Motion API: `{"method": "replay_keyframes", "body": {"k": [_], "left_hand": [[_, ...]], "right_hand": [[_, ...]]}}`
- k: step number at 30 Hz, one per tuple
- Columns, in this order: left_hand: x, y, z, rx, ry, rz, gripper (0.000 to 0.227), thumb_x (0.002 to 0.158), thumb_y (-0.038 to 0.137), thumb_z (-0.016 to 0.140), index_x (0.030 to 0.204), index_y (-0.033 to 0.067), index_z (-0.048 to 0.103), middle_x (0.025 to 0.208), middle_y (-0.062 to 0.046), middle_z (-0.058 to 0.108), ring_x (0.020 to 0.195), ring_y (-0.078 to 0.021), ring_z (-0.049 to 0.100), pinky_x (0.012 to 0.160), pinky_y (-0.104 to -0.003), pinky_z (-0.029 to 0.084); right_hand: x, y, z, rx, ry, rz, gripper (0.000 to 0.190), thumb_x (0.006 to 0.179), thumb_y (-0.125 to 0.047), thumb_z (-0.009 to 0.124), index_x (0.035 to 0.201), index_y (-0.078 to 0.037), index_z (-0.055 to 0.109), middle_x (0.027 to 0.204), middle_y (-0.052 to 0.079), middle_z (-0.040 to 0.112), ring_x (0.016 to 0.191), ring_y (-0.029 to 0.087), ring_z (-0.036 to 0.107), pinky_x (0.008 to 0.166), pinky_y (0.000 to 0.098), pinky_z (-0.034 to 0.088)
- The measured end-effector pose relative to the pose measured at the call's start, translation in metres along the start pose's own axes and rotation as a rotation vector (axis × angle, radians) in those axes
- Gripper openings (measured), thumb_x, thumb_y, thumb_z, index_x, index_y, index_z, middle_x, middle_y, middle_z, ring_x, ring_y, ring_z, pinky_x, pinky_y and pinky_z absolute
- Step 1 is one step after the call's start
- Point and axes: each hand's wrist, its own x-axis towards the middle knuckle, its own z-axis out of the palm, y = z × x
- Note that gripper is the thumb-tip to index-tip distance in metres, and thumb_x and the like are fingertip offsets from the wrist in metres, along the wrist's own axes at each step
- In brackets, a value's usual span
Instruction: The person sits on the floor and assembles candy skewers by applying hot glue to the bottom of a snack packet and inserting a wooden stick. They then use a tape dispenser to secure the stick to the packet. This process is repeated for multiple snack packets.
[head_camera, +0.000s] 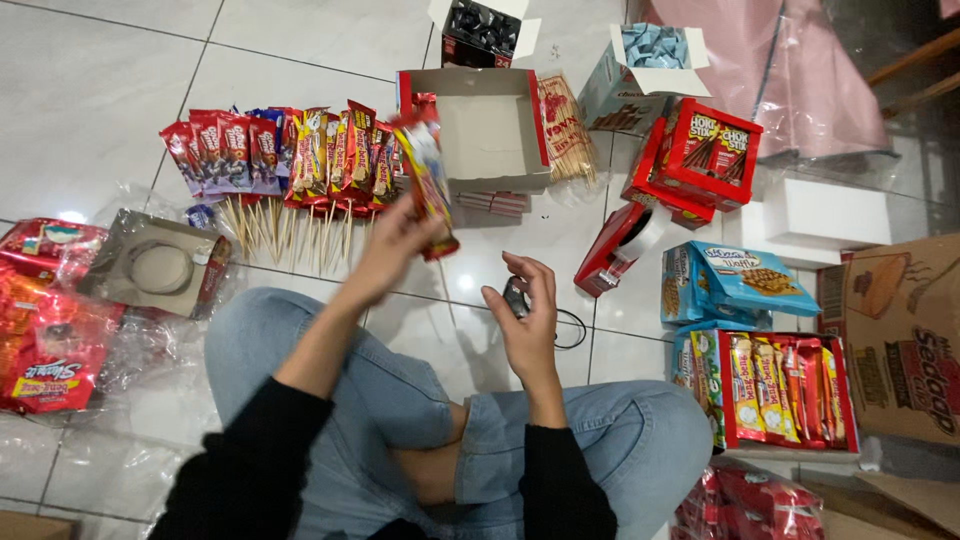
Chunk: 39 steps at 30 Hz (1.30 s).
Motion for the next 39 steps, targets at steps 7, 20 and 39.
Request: {"method": "replay_keyframes", "body": {"k": [7, 20, 39], "left_hand": [[0.076, 0.029, -0.105, 0.200, 0.112, 0.051, 0.050, 0.094, 0.004, 0.060, 0.136, -0.0017, 0.033, 0.115, -0.016, 0.053, 0.094, -0.0248, 0.060, 0.074, -0.035, 0.054], [0.135, -0.125, -0.245, 0.632, 0.499, -0.228, 0.043, 0.078, 0.022, 0.085, 0.114, 0.0065, 0.067, 0.082, -0.011, 0.061, 0.064, -0.0246, 0.064, 0.044, -0.034, 0.055], [0.063, 0.079, -0.061, 0.386, 0.449, 0.202, 0.032, 0.094, 0.004, 0.064, 0.123, -0.0016, 0.054, 0.121, -0.023, 0.047, 0.108, -0.0365, 0.056, 0.087, -0.040, 0.049]], "right_hand": [[0.006, -0.006, -0.006, -0.082, 0.023, -0.006, 0.036, 0.083, -0.014, 0.072, 0.118, -0.008, 0.062, 0.114, 0.009, 0.052, 0.114, 0.027, 0.055, 0.099, 0.0378, 0.043], [0.011, -0.028, -0.001, -0.151, -0.085, 0.112, 0.026, 0.087, -0.013, 0.066, 0.113, -0.008, 0.064, 0.111, 0.009, 0.053, 0.118, 0.031, 0.053, 0.100, 0.0443, 0.039], [0.040, 0.006, 0.017, -0.240, 0.177, -0.110, 0.014, 0.090, -0.015, 0.068, 0.080, -0.007, 0.062, 0.080, 0.007, 0.060, 0.084, 0.027, 0.062, 0.082, 0.0392, 0.045]]}}
